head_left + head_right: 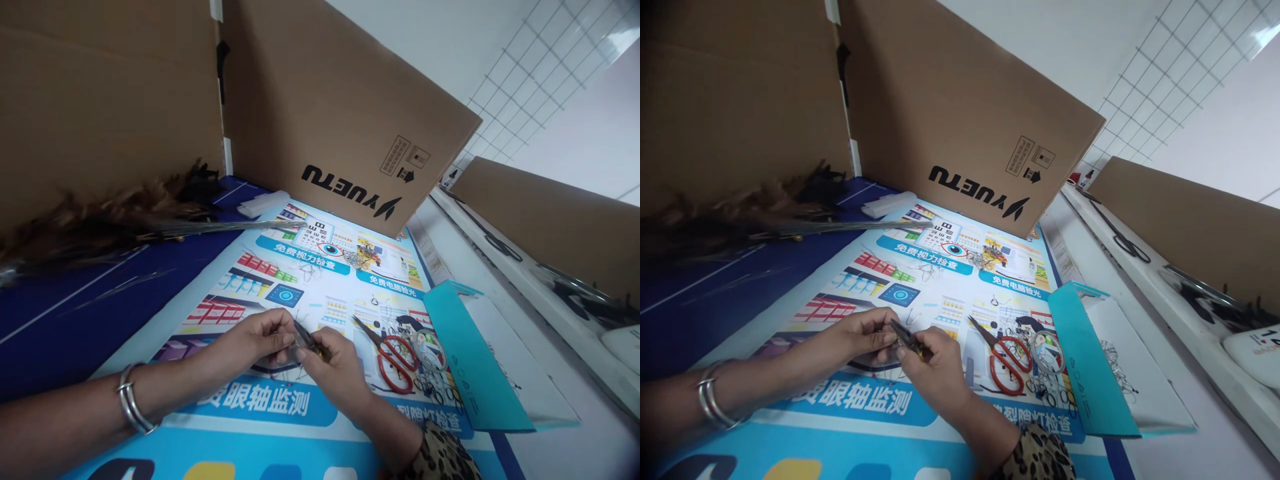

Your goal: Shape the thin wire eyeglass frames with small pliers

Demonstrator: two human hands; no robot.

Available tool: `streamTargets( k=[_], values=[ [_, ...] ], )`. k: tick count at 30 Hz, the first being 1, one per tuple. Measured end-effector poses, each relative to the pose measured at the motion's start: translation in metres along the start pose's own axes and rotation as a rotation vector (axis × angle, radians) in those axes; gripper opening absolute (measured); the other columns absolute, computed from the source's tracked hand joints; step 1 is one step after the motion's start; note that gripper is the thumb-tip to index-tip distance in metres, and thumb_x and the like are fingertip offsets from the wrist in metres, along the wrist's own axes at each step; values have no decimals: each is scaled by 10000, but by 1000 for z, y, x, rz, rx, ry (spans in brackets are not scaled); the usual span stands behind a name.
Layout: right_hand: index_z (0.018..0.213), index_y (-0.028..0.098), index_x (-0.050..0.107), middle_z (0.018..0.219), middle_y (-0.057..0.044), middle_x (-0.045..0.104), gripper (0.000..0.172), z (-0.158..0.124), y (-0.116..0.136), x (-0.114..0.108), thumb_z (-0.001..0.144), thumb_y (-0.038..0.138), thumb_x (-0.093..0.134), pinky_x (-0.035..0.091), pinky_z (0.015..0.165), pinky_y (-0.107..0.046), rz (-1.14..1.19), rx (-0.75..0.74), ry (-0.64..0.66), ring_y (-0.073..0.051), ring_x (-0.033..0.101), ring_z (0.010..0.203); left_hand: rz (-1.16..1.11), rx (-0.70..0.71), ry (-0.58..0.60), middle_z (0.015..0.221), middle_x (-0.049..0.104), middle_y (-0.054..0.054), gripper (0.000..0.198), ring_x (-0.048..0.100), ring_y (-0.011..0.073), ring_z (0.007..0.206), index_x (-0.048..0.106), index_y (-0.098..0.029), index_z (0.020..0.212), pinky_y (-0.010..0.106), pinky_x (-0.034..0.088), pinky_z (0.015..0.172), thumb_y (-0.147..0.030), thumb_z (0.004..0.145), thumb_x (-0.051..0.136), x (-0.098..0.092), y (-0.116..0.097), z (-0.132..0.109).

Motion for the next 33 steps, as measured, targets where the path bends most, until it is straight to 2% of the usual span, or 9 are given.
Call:
streamTargets(
  k=[7, 14, 18, 20, 22, 26, 30, 33],
  values=[
    [744, 156, 561, 647, 37, 428, 152, 1, -6, -6, 817, 289, 550, 325, 559, -211, 131, 41, 17, -100, 393, 615, -55, -41, -36, 600, 559, -34, 212, 434, 93, 516, 490, -197, 779, 210, 280, 497, -378, 837, 584, -7, 5, 0],
    [760, 151, 579, 643, 36, 440, 149, -2, -10, -8, 817, 286, 557, 321, 557, -212, 143, 76, 6, -99, 390, 613, -48, -39, -30, 605, 545, -38, 213, 416, 90, 515, 472, -195, 788, 209, 277, 498, -372, 850, 572, -8, 3, 0],
    [758, 159, 564, 643, 37, 438, 181, 0, -17, -20, 837, 320, 532, 316, 556, -211, 117, 110, -19, -97, 384, 611, -54, -9, -8, 597, 527, -44, 180, 385, 87, 511, 478, -198, 796, 208, 232, 487, -348, 872, 542, -8, -1, 0],
    [742, 167, 549, 631, 43, 421, 211, 2, -21, -27, 840, 353, 527, 299, 531, -207, 44, 139, 4, -93, 372, 589, -59, 6, -4, 586, 517, -46, 161, 388, 91, 523, 485, -198, 798, 209, 228, 492, -329, 878, 535, -9, -3, -1],
    [673, 171, 520, 604, 48, 402, 253, 3, -24, -30, 829, 370, 538, 284, 513, -205, -71, 147, 93, -89, 370, 568, -59, 1, 1, 575, 513, -45, 149, 395, 95, 529, 491, -198, 793, 210, 232, 497, -313, 872, 545, -10, -2, -1],
    [728, 184, 590, 676, 22, 546, 207, -1, -19, -28, 824, 362, 544, 286, 534, -211, -400, 91, 337, -111, 475, 626, -31, -35, -11, 571, 522, -41, 145, 387, 88, 508, 501, -195, 778, 207, 221, 483, -295, 850, 579, -15, 3, 1],
    [752, 177, 617, 769, -35, 631, 228, -4, -7, -32, 792, 399, 582, 271, 549, -238, -757, 1, 368, -154, 531, 679, -50, 0, -57, 576, 519, -39, 120, 405, 91, 537, 517, -195, 800, 202, 265, 514, -282, 861, 574, -23, -2, 2],
    [783, 175, 625, 801, -55, 649, 240, -5, -3, -30, 802, 409, 573, 283, 561, -245, -837, -24, 372, -167, 550, 698, -105, 34, -52, 592, 511, -37, 99, 426, 93, 563, 529, -192, 812, 200, 304, 551, -263, 872, 562, -25, -8, 3]
  ],
)
Point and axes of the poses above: each hand's wrist, its own z-axis towards the middle knuckle, its own x-axis out of the palm, y = z × x, the point moved 10 cm from there along z, towards the middle knuckle
